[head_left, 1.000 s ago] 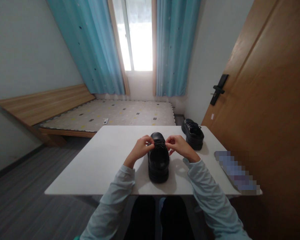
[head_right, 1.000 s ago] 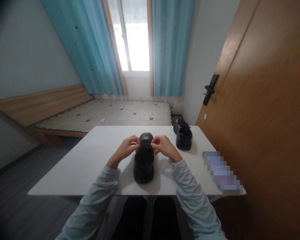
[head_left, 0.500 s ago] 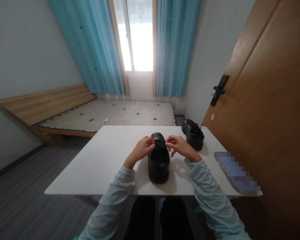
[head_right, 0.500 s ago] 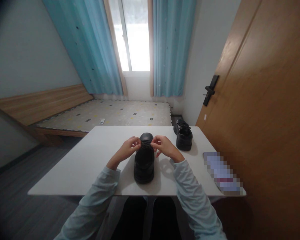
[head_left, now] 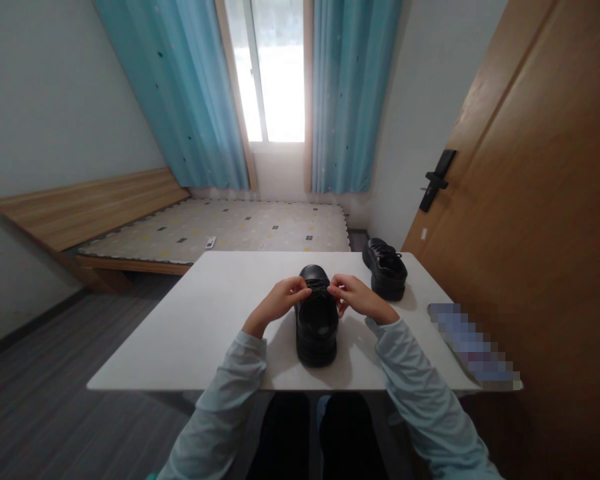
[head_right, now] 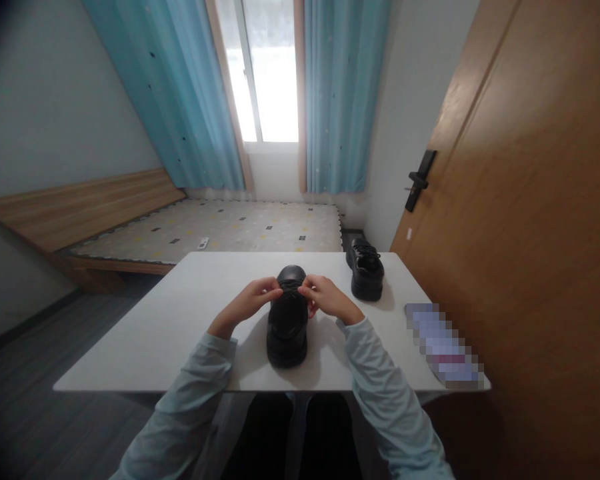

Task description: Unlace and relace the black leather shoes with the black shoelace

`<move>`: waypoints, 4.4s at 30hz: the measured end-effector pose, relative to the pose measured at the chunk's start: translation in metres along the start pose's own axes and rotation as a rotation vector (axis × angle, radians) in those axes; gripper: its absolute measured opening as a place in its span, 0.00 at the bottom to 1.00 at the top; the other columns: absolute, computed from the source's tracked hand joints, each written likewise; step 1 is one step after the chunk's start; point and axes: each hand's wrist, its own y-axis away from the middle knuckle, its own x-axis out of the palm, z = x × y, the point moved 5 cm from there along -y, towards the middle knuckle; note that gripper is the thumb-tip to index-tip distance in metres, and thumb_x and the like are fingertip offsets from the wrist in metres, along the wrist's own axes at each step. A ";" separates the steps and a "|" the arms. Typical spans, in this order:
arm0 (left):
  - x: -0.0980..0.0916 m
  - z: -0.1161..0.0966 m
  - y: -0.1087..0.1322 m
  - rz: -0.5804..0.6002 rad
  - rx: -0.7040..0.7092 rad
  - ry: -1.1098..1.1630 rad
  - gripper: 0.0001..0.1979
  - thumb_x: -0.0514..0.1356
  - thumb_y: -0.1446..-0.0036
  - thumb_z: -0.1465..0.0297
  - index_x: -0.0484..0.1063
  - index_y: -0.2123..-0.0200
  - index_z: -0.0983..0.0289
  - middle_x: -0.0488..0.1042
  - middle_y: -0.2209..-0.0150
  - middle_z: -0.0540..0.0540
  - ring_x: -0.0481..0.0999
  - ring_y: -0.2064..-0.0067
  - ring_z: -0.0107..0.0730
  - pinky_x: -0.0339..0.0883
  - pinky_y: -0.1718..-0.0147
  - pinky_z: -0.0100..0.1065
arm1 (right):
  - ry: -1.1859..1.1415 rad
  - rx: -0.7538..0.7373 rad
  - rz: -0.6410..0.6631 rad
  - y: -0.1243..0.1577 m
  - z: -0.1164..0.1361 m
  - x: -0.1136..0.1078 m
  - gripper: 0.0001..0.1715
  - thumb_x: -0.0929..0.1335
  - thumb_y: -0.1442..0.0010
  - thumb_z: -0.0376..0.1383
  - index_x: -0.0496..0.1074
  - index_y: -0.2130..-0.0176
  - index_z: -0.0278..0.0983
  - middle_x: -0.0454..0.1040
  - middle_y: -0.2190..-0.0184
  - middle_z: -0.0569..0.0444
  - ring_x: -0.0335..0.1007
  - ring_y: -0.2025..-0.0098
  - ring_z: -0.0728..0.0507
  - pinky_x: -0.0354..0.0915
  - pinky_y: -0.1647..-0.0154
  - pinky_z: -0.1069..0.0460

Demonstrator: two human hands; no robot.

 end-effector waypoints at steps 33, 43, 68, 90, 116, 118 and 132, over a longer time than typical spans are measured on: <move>-0.010 0.024 0.005 -0.208 -0.261 0.078 0.18 0.54 0.45 0.55 0.69 0.67 0.65 0.75 0.68 0.56 0.75 0.68 0.33 0.68 0.71 0.32 | -0.059 0.076 0.033 0.009 0.003 -0.007 0.26 0.73 0.50 0.45 0.59 0.59 0.37 0.66 0.75 0.62 0.67 0.76 0.50 0.67 0.84 0.57; -0.006 0.024 0.009 -0.206 -0.225 -0.182 0.25 0.49 0.40 0.52 0.71 0.52 0.63 0.77 0.54 0.60 0.79 0.58 0.40 0.70 0.57 0.37 | 0.118 0.081 0.040 0.004 -0.021 -0.012 0.43 0.74 0.52 0.47 0.59 0.42 0.37 0.68 0.55 0.45 0.71 0.68 0.48 0.70 0.81 0.56; 0.005 0.022 0.014 -0.148 -0.104 -0.119 0.31 0.61 0.48 0.56 0.66 0.43 0.63 0.76 0.52 0.61 0.76 0.51 0.46 0.69 0.52 0.43 | 0.046 0.017 -0.037 -0.007 -0.034 -0.010 0.36 0.74 0.53 0.47 0.64 0.49 0.36 0.70 0.60 0.50 0.70 0.66 0.48 0.70 0.73 0.54; -0.004 -0.002 0.015 -0.252 0.133 -0.097 0.16 0.54 0.40 0.60 0.76 0.55 0.59 0.76 0.50 0.55 0.70 0.45 0.40 0.60 0.42 0.43 | 0.031 -0.024 -0.018 -0.010 -0.035 -0.001 0.33 0.75 0.54 0.47 0.62 0.54 0.37 0.69 0.65 0.55 0.68 0.68 0.50 0.69 0.75 0.55; -0.009 -0.005 0.019 -0.344 0.138 -0.041 0.14 0.55 0.40 0.61 0.76 0.62 0.62 0.77 0.62 0.56 0.75 0.58 0.35 0.72 0.60 0.35 | 0.232 -0.372 -0.220 0.004 0.012 -0.004 0.21 0.72 0.47 0.43 0.72 0.53 0.42 0.67 0.52 0.49 0.65 0.49 0.42 0.66 0.51 0.44; -0.008 -0.003 0.018 -0.345 0.128 -0.028 0.13 0.55 0.41 0.62 0.76 0.62 0.62 0.77 0.61 0.56 0.75 0.58 0.35 0.72 0.60 0.35 | 0.258 -0.425 -0.243 0.006 0.017 -0.002 0.19 0.73 0.48 0.42 0.74 0.55 0.41 0.68 0.53 0.49 0.65 0.48 0.41 0.66 0.50 0.44; -0.006 -0.005 0.018 -0.306 0.195 -0.046 0.13 0.60 0.44 0.63 0.75 0.58 0.62 0.75 0.58 0.57 0.74 0.56 0.35 0.71 0.59 0.35 | 0.413 -0.608 -0.416 0.013 0.035 0.019 0.06 0.69 0.42 0.39 0.75 0.66 0.39 0.73 0.65 0.49 0.69 0.59 0.42 0.66 0.55 0.45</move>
